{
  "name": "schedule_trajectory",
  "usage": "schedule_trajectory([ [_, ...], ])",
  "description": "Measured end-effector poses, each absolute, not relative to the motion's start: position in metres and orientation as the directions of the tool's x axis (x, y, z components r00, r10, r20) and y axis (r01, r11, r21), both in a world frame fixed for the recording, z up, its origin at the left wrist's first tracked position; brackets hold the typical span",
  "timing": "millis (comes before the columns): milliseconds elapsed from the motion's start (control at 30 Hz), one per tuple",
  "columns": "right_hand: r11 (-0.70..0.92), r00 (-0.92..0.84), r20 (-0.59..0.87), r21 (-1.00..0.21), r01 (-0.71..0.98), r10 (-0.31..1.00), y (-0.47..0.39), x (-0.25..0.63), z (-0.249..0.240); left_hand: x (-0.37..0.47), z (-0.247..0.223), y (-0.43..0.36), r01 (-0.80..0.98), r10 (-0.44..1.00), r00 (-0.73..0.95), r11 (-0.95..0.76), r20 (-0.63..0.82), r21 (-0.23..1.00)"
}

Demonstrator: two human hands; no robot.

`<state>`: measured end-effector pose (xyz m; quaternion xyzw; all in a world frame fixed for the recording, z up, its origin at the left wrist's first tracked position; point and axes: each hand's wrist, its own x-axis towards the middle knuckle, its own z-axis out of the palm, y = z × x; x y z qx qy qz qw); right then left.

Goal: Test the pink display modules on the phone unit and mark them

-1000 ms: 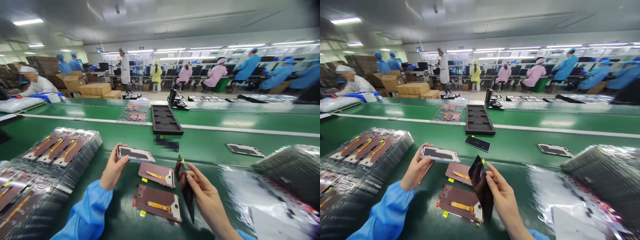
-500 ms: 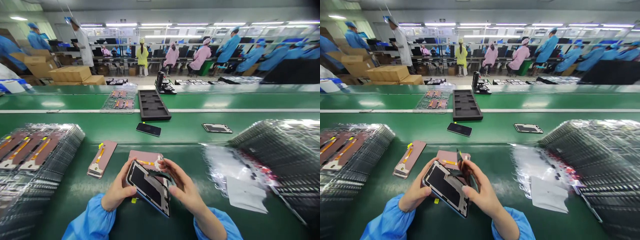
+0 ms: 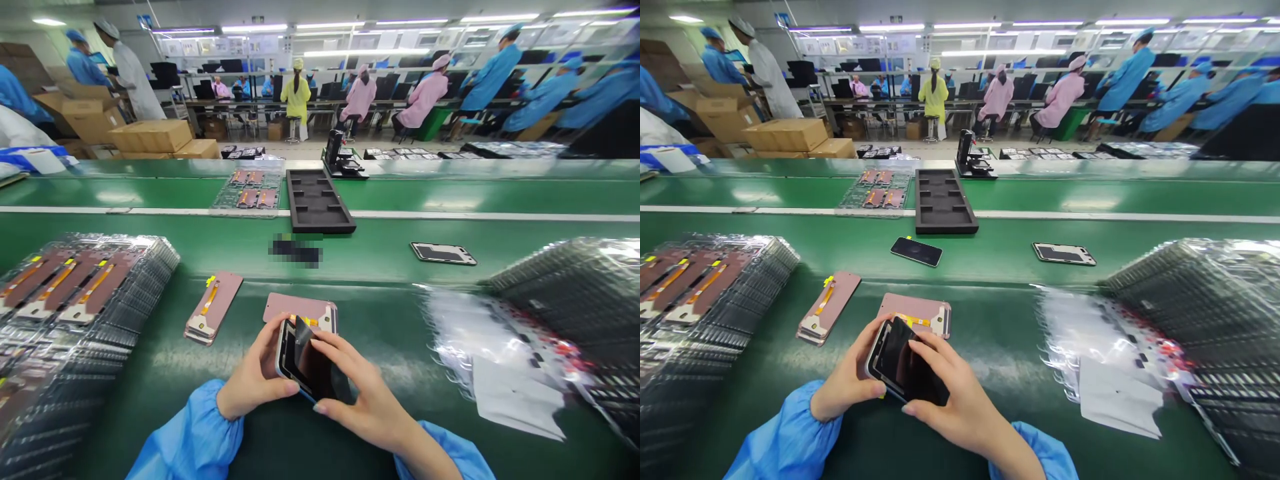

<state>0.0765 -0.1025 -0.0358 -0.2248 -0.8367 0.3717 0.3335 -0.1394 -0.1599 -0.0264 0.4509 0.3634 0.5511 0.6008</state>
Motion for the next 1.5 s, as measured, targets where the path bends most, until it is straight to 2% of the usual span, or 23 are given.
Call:
schedule_trajectory([
  [300, 0.713, -0.718, 0.400, -0.675, 0.189, 0.569, -0.1076, 0.0756, -0.0435, -0.1336, -0.0268, -0.1615, -0.427, 0.984, 0.165, 0.005, 0.072, 0.904],
  [1000, 0.831, -0.752, 0.465, -0.522, 0.193, 0.467, -0.1090, 0.0772, -0.0403, -0.1338, -0.0250, -0.1628, -0.397, 0.971, 0.212, -0.018, 0.110, 0.918],
  [1500, 0.829, -0.763, 0.457, -0.530, 0.178, 0.457, -0.1067, 0.0774, -0.0375, -0.1374, -0.0230, -0.1634, -0.328, 0.965, 0.254, 0.017, 0.070, 0.944],
])
